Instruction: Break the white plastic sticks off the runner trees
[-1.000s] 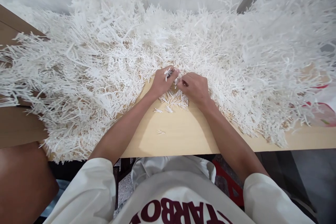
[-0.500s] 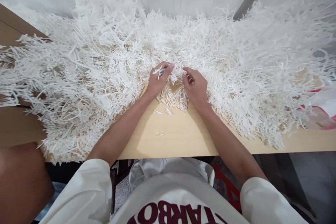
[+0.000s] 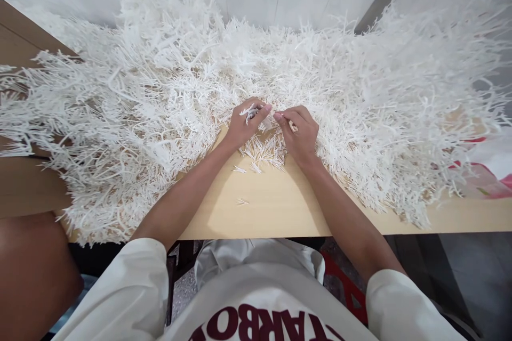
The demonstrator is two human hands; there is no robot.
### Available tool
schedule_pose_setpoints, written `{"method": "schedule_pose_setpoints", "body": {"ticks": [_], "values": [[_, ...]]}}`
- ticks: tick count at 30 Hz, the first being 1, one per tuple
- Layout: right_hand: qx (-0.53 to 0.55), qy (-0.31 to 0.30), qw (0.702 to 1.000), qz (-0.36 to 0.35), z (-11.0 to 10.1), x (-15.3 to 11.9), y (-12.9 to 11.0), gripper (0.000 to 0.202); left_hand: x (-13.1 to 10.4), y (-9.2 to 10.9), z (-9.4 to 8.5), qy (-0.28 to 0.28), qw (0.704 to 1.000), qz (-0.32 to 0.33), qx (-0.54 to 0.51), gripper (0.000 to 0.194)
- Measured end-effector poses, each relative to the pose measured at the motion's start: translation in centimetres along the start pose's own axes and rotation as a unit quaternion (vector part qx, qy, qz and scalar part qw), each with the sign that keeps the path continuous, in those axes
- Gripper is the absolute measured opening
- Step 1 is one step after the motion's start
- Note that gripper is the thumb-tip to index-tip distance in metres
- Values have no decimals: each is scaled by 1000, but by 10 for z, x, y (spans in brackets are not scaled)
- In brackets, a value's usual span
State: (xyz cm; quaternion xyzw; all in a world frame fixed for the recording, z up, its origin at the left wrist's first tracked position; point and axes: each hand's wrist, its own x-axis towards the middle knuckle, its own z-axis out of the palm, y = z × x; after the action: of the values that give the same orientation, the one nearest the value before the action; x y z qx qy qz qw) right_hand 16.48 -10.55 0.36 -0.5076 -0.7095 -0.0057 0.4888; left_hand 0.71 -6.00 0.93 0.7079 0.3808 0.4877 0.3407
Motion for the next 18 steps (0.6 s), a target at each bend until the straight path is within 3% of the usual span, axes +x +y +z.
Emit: {"method": "schedule_pose_setpoints", "body": {"ticks": [4,8,10,14,18], "values": [[-24,-61,993,-98,-2,0,1,23,-1,0,0,-18,1000,8,21,42],[-26,-67,988,-137,-1,0,-1,22,-2,-2,1,-25,1000,7,11,42],[-13,-50,993,-110,0,-1,-4,22,-2,-3,1,-27,1000,-8,1,41],[39,3,998,46,0,2,-5,24,1,-2,0,-7,999,-41,-13,42],[63,-33,993,98,-2,5,0,21,1,2,-2,26,997,-58,-39,39]]}}
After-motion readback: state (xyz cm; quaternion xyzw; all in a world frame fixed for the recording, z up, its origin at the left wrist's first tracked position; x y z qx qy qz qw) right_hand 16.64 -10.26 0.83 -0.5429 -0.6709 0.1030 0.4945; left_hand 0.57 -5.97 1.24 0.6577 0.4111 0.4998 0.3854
